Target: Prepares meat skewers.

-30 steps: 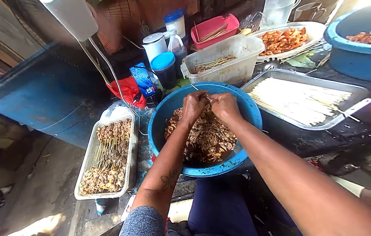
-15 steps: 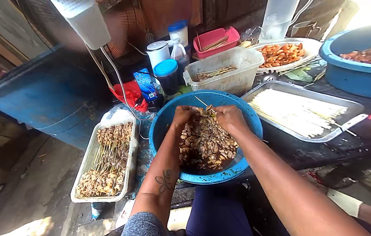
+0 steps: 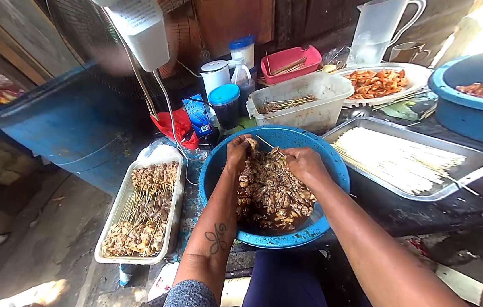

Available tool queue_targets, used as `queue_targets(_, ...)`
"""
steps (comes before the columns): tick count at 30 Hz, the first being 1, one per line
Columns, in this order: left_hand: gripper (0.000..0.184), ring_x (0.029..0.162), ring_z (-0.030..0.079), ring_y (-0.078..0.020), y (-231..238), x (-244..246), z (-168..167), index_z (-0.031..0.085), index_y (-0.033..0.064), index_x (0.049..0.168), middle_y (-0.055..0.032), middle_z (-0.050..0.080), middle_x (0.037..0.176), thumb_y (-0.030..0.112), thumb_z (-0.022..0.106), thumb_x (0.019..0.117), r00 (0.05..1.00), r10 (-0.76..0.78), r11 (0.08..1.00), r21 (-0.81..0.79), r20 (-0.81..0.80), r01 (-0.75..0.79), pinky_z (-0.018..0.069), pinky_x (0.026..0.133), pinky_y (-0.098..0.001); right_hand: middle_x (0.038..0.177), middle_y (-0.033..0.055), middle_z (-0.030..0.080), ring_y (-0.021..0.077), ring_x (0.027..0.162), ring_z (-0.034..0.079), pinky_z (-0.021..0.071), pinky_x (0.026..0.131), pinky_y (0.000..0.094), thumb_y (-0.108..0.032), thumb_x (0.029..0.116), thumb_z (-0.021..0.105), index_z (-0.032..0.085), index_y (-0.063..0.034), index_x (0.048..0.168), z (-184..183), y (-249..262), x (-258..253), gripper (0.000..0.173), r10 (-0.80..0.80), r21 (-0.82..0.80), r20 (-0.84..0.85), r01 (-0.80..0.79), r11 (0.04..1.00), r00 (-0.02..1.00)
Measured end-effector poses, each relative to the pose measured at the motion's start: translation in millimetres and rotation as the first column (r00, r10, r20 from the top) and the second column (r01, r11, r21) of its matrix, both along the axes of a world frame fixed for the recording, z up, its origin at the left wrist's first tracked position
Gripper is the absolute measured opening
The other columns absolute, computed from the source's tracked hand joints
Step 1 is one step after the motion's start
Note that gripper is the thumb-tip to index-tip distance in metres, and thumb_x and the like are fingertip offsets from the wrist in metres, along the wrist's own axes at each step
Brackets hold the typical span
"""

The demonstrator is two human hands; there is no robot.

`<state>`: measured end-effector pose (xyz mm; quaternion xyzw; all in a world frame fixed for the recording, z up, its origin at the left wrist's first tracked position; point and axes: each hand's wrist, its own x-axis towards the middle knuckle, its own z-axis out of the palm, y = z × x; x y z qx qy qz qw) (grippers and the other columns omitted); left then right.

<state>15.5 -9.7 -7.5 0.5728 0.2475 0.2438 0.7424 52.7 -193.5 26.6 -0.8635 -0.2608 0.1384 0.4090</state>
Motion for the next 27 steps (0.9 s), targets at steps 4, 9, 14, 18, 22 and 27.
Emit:
queue_targets(4,0.026,0.083,0.061,-0.0178,3.0,0.8,-5.4,0.058,-0.0059,0.125,-0.0149,0.063,0.104,-0.006,0.052,0.1001,0.999,0.020,0.989,0.150,-0.051,-0.012,0.0543,0.077,-0.0335,0.116,0.0251,0.071,0.0407,0.107,0.069,0.0505,0.097,0.0593,-0.005,0.1087,0.045,0.070,-0.0012,0.130,1.2,-1.6,-1.6,0.033,-0.031,0.025,0.028,0.030,0.999,0.999)
queue_targets(9,0.039,0.114,0.062,-0.0251,0.1,-3.3,-1.1,0.055,-0.0075,0.137,-0.0241,0.059,0.134,-0.006,0.056,0.0977,0.940,-0.242,0.813,0.479,-0.242,0.332,0.0513,0.097,-0.0393,0.114,0.0248,0.071,0.0409,0.108,0.068,0.0498,0.097,0.0596,-0.005,0.1080,0.046,0.071,-0.0014,0.129,1.2,-2.4,-1.3,0.033,-0.043,0.033,0.027,0.043,0.999,0.999)
queue_targets(14,0.023,0.117,0.064,-0.0398,4.9,-2.6,-9.7,0.075,0.0057,0.114,-0.0209,0.070,0.119,0.004,0.065,0.0935,0.652,-0.056,0.335,0.601,-0.756,0.726,0.0482,0.101,-0.0624,0.115,0.0244,0.071,0.0398,0.107,0.068,0.0503,0.096,0.0595,-0.006,0.1088,0.045,0.070,-0.0023,0.130,3.8,-1.6,-1.9,0.033,-0.021,-0.006,0.014,0.021,1.000,1.000)
queue_targets(18,0.021,0.118,0.064,-0.0369,8.3,-5.0,-7.8,0.073,0.0012,0.116,-0.0220,0.070,0.119,0.007,0.063,0.0987,0.690,-0.071,0.459,0.590,-0.720,0.664,0.0472,0.104,-0.0570,0.116,0.0242,0.071,0.0399,0.107,0.068,0.0499,0.097,0.0594,-0.006,0.1085,0.046,0.071,-0.0020,0.130,4.9,-1.5,-3.0,0.033,-0.009,-0.015,0.006,0.009,1.000,1.000)
queue_targets(22,0.022,0.106,0.067,-0.0326,13.6,-4.0,-4.0,0.069,-0.0038,0.116,-0.0223,0.069,0.112,0.011,0.060,0.1026,0.844,-0.052,0.696,0.587,-0.534,0.414,0.0515,0.097,-0.0529,0.118,0.0248,0.071,0.0402,0.108,0.068,0.0497,0.097,0.0597,-0.006,0.1086,0.045,0.070,-0.0018,0.130,4.8,-2.1,-2.2,0.033,-0.008,-0.027,-0.010,0.008,1.000,1.000)
queue_targets(27,0.020,0.081,0.062,-0.0182,9.4,-5.6,-3.9,0.065,-0.0077,0.115,-0.0160,0.066,0.098,0.004,0.053,0.1040,0.929,-0.108,0.906,0.350,-0.354,0.239,0.0553,0.077,-0.0356,0.117,0.0249,0.071,0.0407,0.109,0.068,0.0498,0.097,0.0597,-0.005,0.1083,0.046,0.071,-0.0021,0.129,5.3,-1.1,-1.7,0.032,0.006,-0.045,-0.006,-0.006,0.999,1.000)
